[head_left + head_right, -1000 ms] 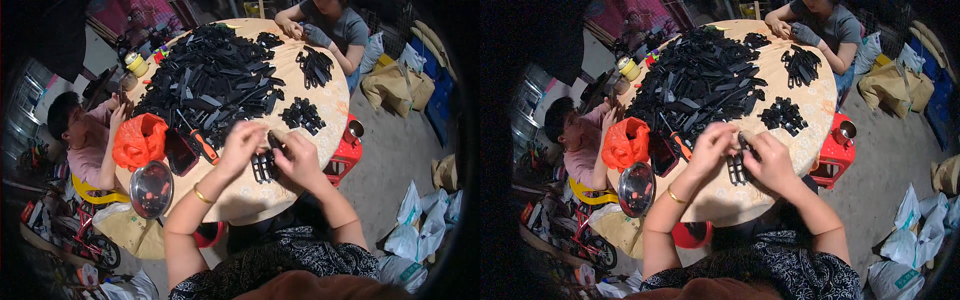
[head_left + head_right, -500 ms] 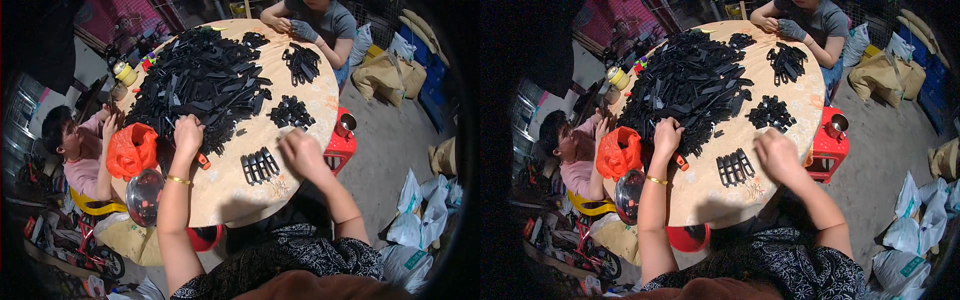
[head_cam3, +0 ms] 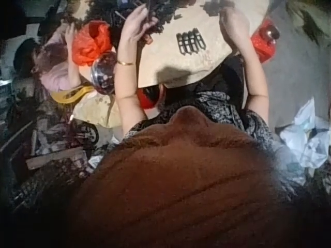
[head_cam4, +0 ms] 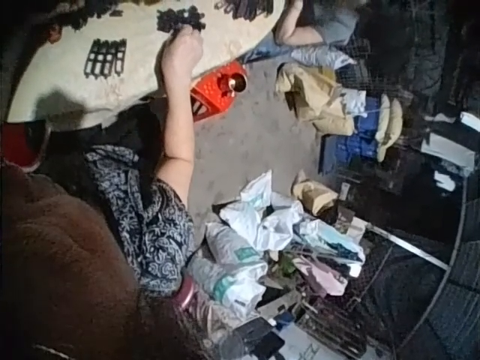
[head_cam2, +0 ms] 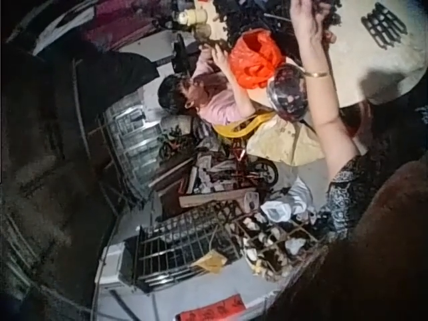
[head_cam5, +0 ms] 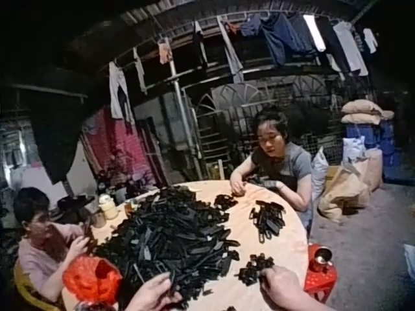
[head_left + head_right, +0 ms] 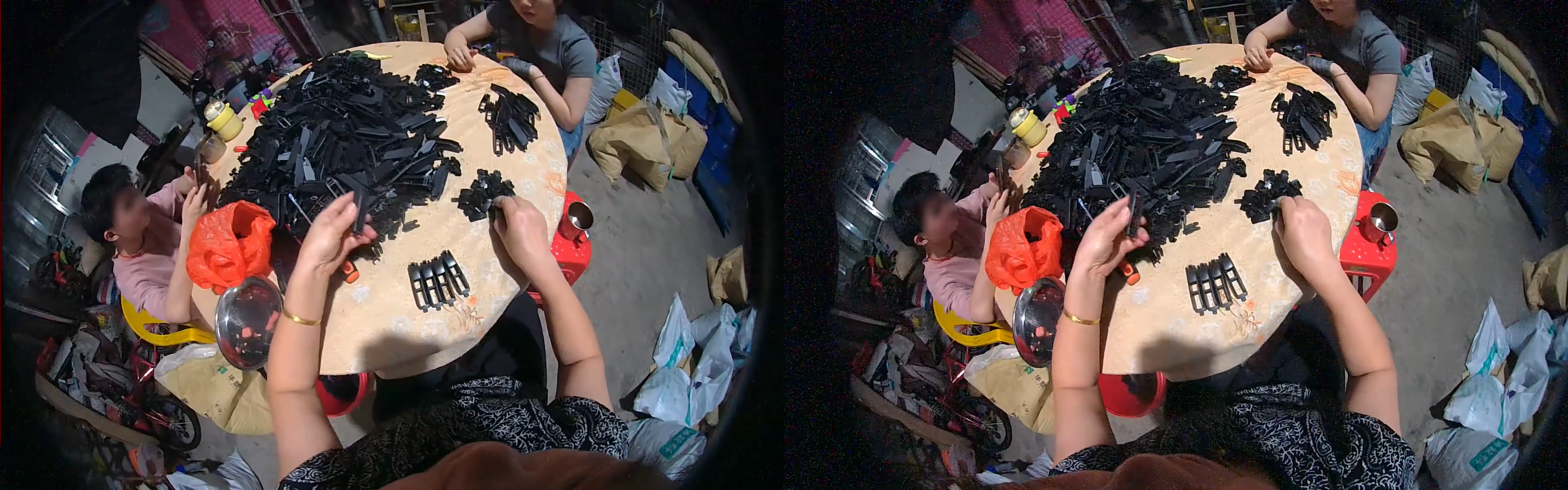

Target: The person assembles plastic links into a track by snapping them together by hand, pressing parts into place using a metal rod, and connecting additional links onto the track.

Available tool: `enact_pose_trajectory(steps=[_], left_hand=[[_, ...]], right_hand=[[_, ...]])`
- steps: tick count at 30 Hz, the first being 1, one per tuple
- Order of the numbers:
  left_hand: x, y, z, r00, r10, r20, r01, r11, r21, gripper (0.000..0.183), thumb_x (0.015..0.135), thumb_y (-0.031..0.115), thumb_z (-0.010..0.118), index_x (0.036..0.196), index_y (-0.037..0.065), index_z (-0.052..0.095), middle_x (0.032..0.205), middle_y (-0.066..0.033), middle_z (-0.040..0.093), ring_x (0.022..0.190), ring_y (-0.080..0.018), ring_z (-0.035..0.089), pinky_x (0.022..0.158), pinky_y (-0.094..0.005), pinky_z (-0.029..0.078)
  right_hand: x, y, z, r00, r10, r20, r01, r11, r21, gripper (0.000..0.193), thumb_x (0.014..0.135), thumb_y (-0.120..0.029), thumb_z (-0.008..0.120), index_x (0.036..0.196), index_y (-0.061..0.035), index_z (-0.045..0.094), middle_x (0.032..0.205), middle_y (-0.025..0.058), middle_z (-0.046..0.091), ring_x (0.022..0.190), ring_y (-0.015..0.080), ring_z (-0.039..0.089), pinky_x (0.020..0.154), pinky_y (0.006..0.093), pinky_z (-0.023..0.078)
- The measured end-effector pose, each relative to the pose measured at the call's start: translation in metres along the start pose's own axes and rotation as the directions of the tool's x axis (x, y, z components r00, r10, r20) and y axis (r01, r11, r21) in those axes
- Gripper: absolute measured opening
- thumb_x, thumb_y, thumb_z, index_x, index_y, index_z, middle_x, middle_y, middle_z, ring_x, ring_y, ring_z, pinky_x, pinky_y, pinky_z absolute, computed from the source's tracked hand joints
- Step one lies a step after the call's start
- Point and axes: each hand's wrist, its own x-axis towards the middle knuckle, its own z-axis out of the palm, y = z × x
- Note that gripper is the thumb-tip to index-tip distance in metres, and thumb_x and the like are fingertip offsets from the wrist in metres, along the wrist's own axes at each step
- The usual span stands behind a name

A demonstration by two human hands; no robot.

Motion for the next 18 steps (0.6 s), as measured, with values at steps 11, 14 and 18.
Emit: enact_pose_trajectory(steps=[11,14,18], left_hand=[[-0.007,-0.018,0.027,0.961,0.044,0.273,0.029,0.966,-0.257,0.038,0.091,0.012,0.047,0.128,0.007,0.041,0.095,-0.0108,0.059,0.074,-0.0207,0.063,0.062,-0.0281,0.053],[-0.004,-0.022,0.018,0.971,-0.018,0.237,0.072,0.973,-0.221,0.032,0.09,0.013,0.05,0.12,0.003,0.049,0.104,-0.0104,0.059,0.078,-0.0198,0.063,0.063,-0.0261,0.053],[-0.009,-0.016,0.029,0.972,-0.051,0.231,0.108,0.964,-0.244,0.034,0.088,0.012,0.052,0.12,0.0,0.048,0.104,-0.0125,0.058,0.085,-0.0216,0.063,0.068,-0.0276,0.054]], right_hand=[[0.015,-0.038,0.01,0.984,-0.176,-0.04,0.18,0.97,0.162,0.014,0.075,-0.014,0.06,0.085,-0.0055,0.065,0.077,0.0121,0.056,0.074,0.0278,0.058,0.061,0.036,0.048],[0.013,-0.031,0.021,0.973,-0.23,0.033,0.229,0.973,0.031,0.013,0.074,-0.012,0.056,0.082,-0.0056,0.064,0.077,0.0128,0.055,0.075,0.0282,0.057,0.061,0.036,0.048],[0.009,-0.03,0.026,0.947,-0.285,0.147,0.299,0.95,-0.089,0.009,0.072,-0.009,0.053,0.073,-0.0034,0.06,0.079,0.0136,0.056,0.074,0.0278,0.057,0.061,0.036,0.05]])
